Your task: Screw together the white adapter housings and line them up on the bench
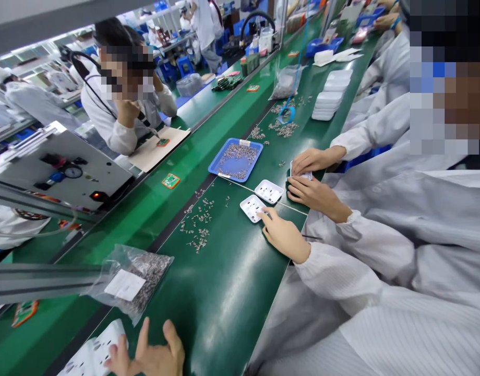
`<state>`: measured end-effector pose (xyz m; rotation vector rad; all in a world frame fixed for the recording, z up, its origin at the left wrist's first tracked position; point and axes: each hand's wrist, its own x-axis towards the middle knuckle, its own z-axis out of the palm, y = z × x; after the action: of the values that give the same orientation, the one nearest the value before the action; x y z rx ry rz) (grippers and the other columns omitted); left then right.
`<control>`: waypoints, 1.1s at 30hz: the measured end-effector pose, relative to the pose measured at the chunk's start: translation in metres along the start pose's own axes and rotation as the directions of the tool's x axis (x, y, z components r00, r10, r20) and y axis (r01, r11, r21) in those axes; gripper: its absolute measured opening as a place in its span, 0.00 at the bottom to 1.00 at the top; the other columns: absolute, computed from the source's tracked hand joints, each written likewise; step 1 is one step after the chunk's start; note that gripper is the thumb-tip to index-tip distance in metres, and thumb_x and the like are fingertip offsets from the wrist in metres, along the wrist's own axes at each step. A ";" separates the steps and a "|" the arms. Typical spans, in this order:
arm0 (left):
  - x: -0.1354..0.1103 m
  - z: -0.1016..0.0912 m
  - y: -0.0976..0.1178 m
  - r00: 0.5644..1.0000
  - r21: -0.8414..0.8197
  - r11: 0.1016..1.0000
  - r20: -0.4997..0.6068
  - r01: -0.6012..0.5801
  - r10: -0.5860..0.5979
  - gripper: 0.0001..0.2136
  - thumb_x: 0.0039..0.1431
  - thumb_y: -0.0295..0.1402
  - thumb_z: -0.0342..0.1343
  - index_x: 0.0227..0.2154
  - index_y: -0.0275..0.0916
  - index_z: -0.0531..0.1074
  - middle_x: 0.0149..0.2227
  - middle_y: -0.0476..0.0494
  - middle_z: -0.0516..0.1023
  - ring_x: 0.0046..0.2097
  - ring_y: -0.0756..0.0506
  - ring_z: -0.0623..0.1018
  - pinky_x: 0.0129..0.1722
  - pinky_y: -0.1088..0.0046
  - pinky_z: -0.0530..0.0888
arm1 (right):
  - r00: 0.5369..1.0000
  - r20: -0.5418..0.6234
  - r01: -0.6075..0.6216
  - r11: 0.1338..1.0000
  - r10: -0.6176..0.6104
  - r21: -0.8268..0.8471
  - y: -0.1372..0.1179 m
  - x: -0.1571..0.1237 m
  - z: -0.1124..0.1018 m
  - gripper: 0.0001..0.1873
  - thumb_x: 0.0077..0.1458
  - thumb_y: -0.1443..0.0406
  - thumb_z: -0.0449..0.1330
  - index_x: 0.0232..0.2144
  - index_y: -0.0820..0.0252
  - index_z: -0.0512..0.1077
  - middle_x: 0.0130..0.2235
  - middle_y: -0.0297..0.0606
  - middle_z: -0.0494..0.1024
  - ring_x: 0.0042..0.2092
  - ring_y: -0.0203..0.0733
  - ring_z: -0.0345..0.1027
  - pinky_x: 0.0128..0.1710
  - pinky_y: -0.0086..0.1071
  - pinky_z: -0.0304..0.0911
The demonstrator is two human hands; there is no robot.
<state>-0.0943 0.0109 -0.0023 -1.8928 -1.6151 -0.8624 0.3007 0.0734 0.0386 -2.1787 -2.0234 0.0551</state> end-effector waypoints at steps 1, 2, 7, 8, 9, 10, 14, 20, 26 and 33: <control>0.001 0.002 0.005 1.000 -0.035 0.999 -0.002 -0.015 0.015 0.36 0.56 0.36 0.54 0.69 0.53 0.52 0.69 0.41 0.44 0.68 0.26 0.51 0.70 0.36 0.50 | 1.000 0.021 0.015 1.000 -0.016 0.010 0.002 0.002 -0.001 0.22 0.64 0.69 0.48 0.59 0.59 0.66 0.62 0.42 0.67 0.38 0.38 0.74 0.27 0.31 0.62; 0.002 0.003 0.010 0.999 -0.062 0.997 -0.015 -0.036 0.035 0.36 0.57 0.36 0.54 0.69 0.54 0.52 0.70 0.43 0.44 0.69 0.27 0.51 0.70 0.38 0.51 | 0.999 0.039 0.031 0.999 -0.032 0.023 0.003 0.003 -0.002 0.21 0.65 0.69 0.48 0.58 0.59 0.67 0.60 0.41 0.69 0.39 0.38 0.75 0.28 0.31 0.62; 0.000 -0.001 0.047 0.988 -0.121 0.982 -0.076 -0.143 0.135 0.32 0.56 0.31 0.62 0.64 0.44 0.62 0.69 0.35 0.47 0.70 0.30 0.51 0.69 0.39 0.55 | 0.978 0.124 0.168 0.986 -0.167 -0.003 -0.004 -0.007 -0.015 0.19 0.66 0.69 0.47 0.54 0.58 0.70 0.54 0.39 0.73 0.37 0.39 0.75 0.26 0.34 0.58; -0.001 -0.003 0.058 0.994 -0.179 0.977 -0.020 -0.113 0.111 0.29 0.58 0.31 0.61 0.63 0.42 0.62 0.68 0.33 0.49 0.71 0.31 0.50 0.70 0.39 0.52 | 0.966 0.145 0.218 0.976 -0.212 -0.023 -0.012 -0.014 -0.017 0.19 0.66 0.70 0.47 0.54 0.58 0.70 0.52 0.39 0.73 0.35 0.40 0.74 0.25 0.35 0.56; -0.002 -0.005 0.070 0.994 -0.245 0.967 0.062 -0.069 0.087 0.27 0.61 0.33 0.59 0.63 0.40 0.62 0.68 0.31 0.49 0.71 0.31 0.49 0.70 0.39 0.49 | 0.950 0.161 0.274 0.961 -0.266 -0.026 -0.021 -0.022 -0.017 0.20 0.66 0.70 0.47 0.55 0.59 0.70 0.51 0.40 0.74 0.32 0.40 0.74 0.24 0.35 0.54; -0.002 -0.006 0.081 0.984 -0.307 0.952 0.159 -0.024 0.076 0.26 0.64 0.34 0.56 0.63 0.37 0.61 0.68 0.29 0.49 0.72 0.30 0.47 0.70 0.37 0.46 | 0.929 0.165 0.336 0.942 -0.332 0.008 -0.031 -0.031 -0.017 0.20 0.65 0.71 0.48 0.55 0.60 0.70 0.50 0.41 0.75 0.31 0.40 0.73 0.23 0.36 0.52; 0.006 0.000 0.103 0.847 -0.367 0.930 0.503 0.030 0.171 0.27 0.70 0.39 0.48 0.68 0.38 0.54 0.71 0.28 0.44 0.73 0.28 0.44 0.67 0.33 0.45 | 0.754 0.106 0.592 0.740 -0.649 0.321 -0.073 -0.060 -0.007 0.16 0.62 0.67 0.56 0.52 0.58 0.72 0.52 0.38 0.77 0.31 0.35 0.72 0.22 0.34 0.54; 0.022 -0.001 0.091 0.674 -0.422 0.880 0.717 0.216 0.179 0.26 0.71 0.42 0.48 0.68 0.45 0.54 0.68 0.37 0.61 0.72 0.36 0.53 0.70 0.42 0.45 | 0.647 -0.040 0.619 0.494 -0.761 0.611 -0.089 -0.042 -0.022 0.14 0.60 0.74 0.54 0.46 0.61 0.73 0.50 0.40 0.78 0.47 0.36 0.74 0.41 0.29 0.68; 0.033 0.006 0.104 0.761 -0.449 0.799 0.649 0.401 -0.017 0.19 0.63 0.42 0.58 0.54 0.42 0.68 0.67 0.36 0.59 0.70 0.34 0.54 0.68 0.44 0.50 | 0.862 -0.300 0.385 0.142 -0.410 0.912 -0.110 0.004 -0.071 0.16 0.66 0.59 0.58 0.28 0.61 0.69 0.27 0.29 0.71 0.25 0.26 0.62 0.27 0.24 0.59; 0.029 0.019 0.114 0.781 -0.393 0.813 0.614 0.430 -0.116 0.17 0.59 0.39 0.63 0.48 0.41 0.68 0.59 0.38 0.68 0.68 0.35 0.60 0.69 0.46 0.46 | 0.956 -0.203 0.136 -0.293 -0.212 0.946 -0.165 0.032 -0.052 0.31 0.67 0.47 0.52 0.19 0.55 0.47 0.14 0.23 0.46 0.12 0.27 0.41 0.11 0.29 0.40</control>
<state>0.0233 0.0249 0.0090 -2.4961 -2.2518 -0.9888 0.1482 0.1111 0.1173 -0.6172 -1.1459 1.2729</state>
